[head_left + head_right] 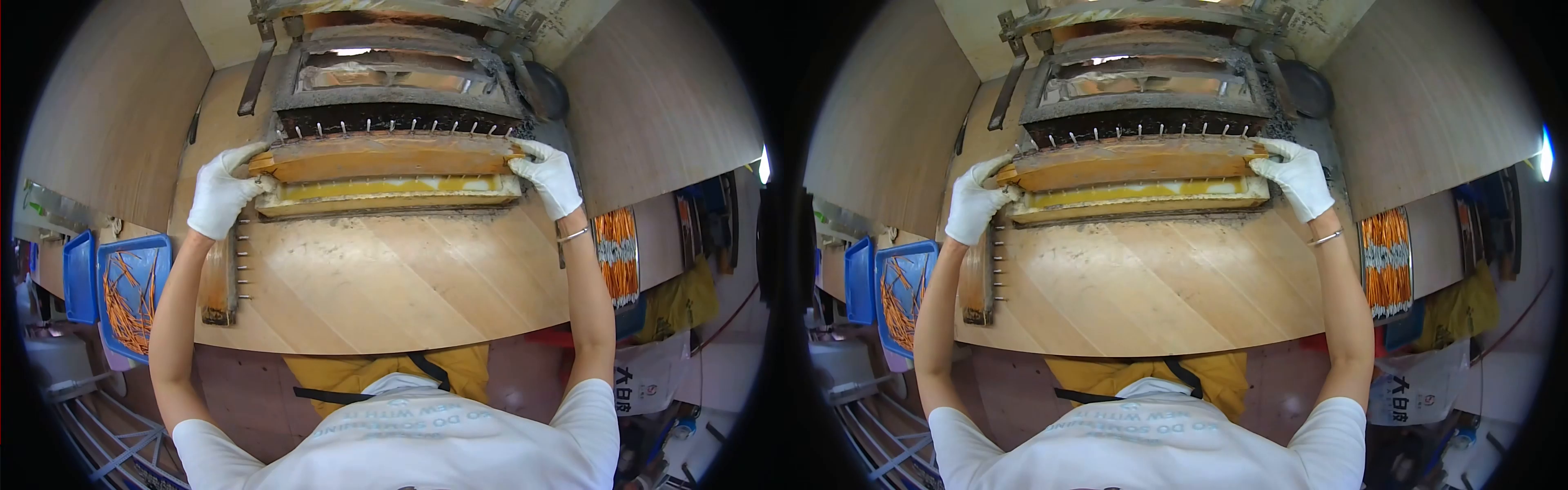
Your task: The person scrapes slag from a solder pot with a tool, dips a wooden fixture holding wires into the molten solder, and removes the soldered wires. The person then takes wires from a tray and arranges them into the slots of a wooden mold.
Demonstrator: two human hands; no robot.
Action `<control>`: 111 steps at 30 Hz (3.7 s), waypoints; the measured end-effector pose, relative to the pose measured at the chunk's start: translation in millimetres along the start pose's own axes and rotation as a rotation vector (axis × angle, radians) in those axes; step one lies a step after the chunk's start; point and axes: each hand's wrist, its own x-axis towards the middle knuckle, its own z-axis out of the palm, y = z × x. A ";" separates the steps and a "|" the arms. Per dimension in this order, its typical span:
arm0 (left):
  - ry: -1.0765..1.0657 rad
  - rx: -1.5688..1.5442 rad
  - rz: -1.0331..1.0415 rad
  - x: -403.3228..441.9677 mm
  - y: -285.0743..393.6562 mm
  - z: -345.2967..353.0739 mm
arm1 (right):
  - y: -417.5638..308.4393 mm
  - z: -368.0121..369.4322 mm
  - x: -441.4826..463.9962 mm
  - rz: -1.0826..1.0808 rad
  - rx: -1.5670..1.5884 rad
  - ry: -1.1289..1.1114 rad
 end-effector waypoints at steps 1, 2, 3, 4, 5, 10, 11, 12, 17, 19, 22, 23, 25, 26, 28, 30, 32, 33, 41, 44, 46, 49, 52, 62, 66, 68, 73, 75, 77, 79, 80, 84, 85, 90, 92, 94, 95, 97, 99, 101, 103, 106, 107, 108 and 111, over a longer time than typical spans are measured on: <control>-0.003 -0.057 -0.053 0.3 4.3 -1.9 | -2.2 -1.2 -0.6 -0.003 0.003 0.003; -0.006 -0.114 -0.104 2.0 9.1 -4.4 | -7.5 -3.1 -1.2 -0.010 0.025 0.005; 0.008 -0.101 -0.114 5.2 15.9 -8.9 | -13.7 -5.1 -1.8 -0.018 0.048 0.007; 0.023 -0.088 -0.122 9.2 21.9 -13.2 | -21.7 -7.8 -1.6 -0.023 0.051 0.012; 0.031 0.022 0.002 15.6 21.4 -19.8 | -32.1 -11.5 -0.4 -0.049 0.023 0.021; 0.046 -0.053 0.137 71.3 34.1 -46.0 | -73.5 -33.6 30.1 -0.221 -0.010 0.056; 0.078 -0.017 0.148 84.2 37.0 -47.4 | -79.0 -36.5 39.4 -0.238 -0.062 0.060; 0.082 -0.019 0.167 95.7 38.9 -47.9 | -84.2 -38.2 48.6 -0.255 -0.113 0.063; 0.063 -0.011 0.119 131.9 22.2 -39.5 | -75.6 -30.7 86.0 -0.232 -0.018 0.077; 0.039 -0.081 0.121 135.6 13.4 -34.1 | -69.8 -27.2 91.8 -0.216 -0.037 0.069; 0.048 0.051 0.125 133.8 10.6 -32.1 | -66.7 -23.7 92.2 -0.200 -0.071 0.055; 0.049 0.077 0.122 131.1 11.7 -31.2 | -63.0 -23.3 94.5 -0.204 -0.080 0.041; 0.039 0.067 0.119 128.9 12.6 -30.3 | -57.2 -24.7 99.3 -0.216 -0.096 0.035; 0.045 0.074 0.111 127.8 11.2 -29.9 | -55.7 -24.4 100.6 -0.219 -0.091 0.025; 0.029 -0.027 0.082 126.9 10.9 -27.6 | -55.7 -24.9 99.7 -0.191 -0.036 0.018; 0.033 -0.034 0.076 125.2 12.1 -26.7 | -56.7 -24.0 99.1 -0.188 -0.038 0.024; 0.042 -0.041 0.069 124.8 11.5 -26.2 | -57.4 -24.2 99.4 -0.197 -0.083 0.024; 0.042 -0.042 0.071 124.7 11.3 -26.3 | -57.1 -24.5 99.7 -0.198 -0.083 0.027; 0.048 0.015 0.063 124.5 13.9 -25.0 | -57.5 -23.0 96.5 -0.191 -0.047 0.026; 0.045 0.015 0.066 125.0 13.4 -23.9 | -52.7 -24.8 99.2 -0.201 -0.044 0.031; 0.045 -0.039 0.051 123.4 16.1 -23.2 | -49.2 -25.2 101.2 -0.218 -0.029 0.020; 0.052 -0.001 0.046 123.5 14.9 -23.3 | -48.4 -24.8 101.9 -0.216 -0.031 0.025; 0.052 -0.015 0.045 122.3 16.5 -21.8 | -44.3 -25.2 103.8 -0.227 -0.038 0.033; 0.047 0.031 0.048 121.0 19.4 -19.2 | -44.6 -25.9 103.8 -0.217 -0.039 0.032; 0.060 0.065 0.047 120.2 20.3 -18.9 | -45.8 -27.6 102.0 -0.227 -0.066 0.036; 0.059 0.062 0.041 120.0 20.3 -18.2 | -45.1 -28.5 101.9 -0.227 -0.080 0.031; 0.079 0.132 0.059 121.3 18.5 -14.7 | -41.8 -28.3 103.1 -0.214 -0.037 0.001; 0.094 0.126 0.073 123.5 14.3 -13.2 | -40.1 -28.3 105.8 -0.225 -0.046 0.008; 0.108 0.120 0.086 125.6 13.5 -12.8 | -40.0 -27.8 107.0 -0.236 -0.053 0.015; 0.137 0.187 0.126 128.2 14.8 -13.2 | -42.1 -26.9 107.0 -0.230 -0.049 0.025; 0.139 0.189 0.131 129.4 16.1 -13.1 | -42.4 -27.0 109.0 -0.236 -0.048 0.029; 0.170 0.224 0.151 138.5 11.1 -11.8 | -36.8 -29.2 121.6 -0.295 -0.048 0.024; 0.171 0.208 0.153 140.8 11.3 -11.6 | -39.4 -27.8 121.7 -0.304 -0.052 0.037; 0.228 0.119 0.239 149.1 16.1 -25.5 | -52.3 -29.4 120.2 -0.347 0.002 0.091; 0.259 0.124 0.280 147.5 25.8 -38.4 | -63.8 -31.9 109.2 -0.412 -0.012 0.116; 0.271 0.107 0.284 137.6 46.4 -51.4 | -81.3 -35.8 88.8 -0.469 -0.064 0.156; 0.282 0.167 0.289 127.7 59.7 -58.1 | -86.4 -38.7 77.5 -0.469 -0.039 0.157; 0.222 0.137 0.252 100.1 81.6 -69.7 | -93.2 -47.1 50.6 -0.483 -0.031 0.152; 0.123 0.084 0.150 65.2 93.6 -73.6 | -97.8 -53.3 16.6 -0.419 -0.039 0.088; 0.019 0.138 0.129 27.9 108.9 -63.9 | -92.3 -57.1 -21.8 -0.272 -0.049 0.014; 0.015 0.150 -0.022 -16.6 126.7 -36.8 | -77.3 -60.6 -55.2 -0.072 -0.025 -0.078; -0.231 -0.230 -0.419 -78.2 102.4 1.6 | -33.2 -61.4 -97.6 0.126 -0.029 -0.111; -0.281 -0.202 -0.519 -94.9 90.4 21.0 | -18.3 -62.9 -106.8 0.162 -0.098 -0.140; -0.234 -0.368 -0.602 -111.0 95.2 46.8 | 5.2 -68.7 -108.9 0.071 -0.209 -0.187; -0.381 -0.172 -0.545 -128.2 73.9 78.8 | 46.2 -66.5 -113.1 0.332 -0.061 -0.128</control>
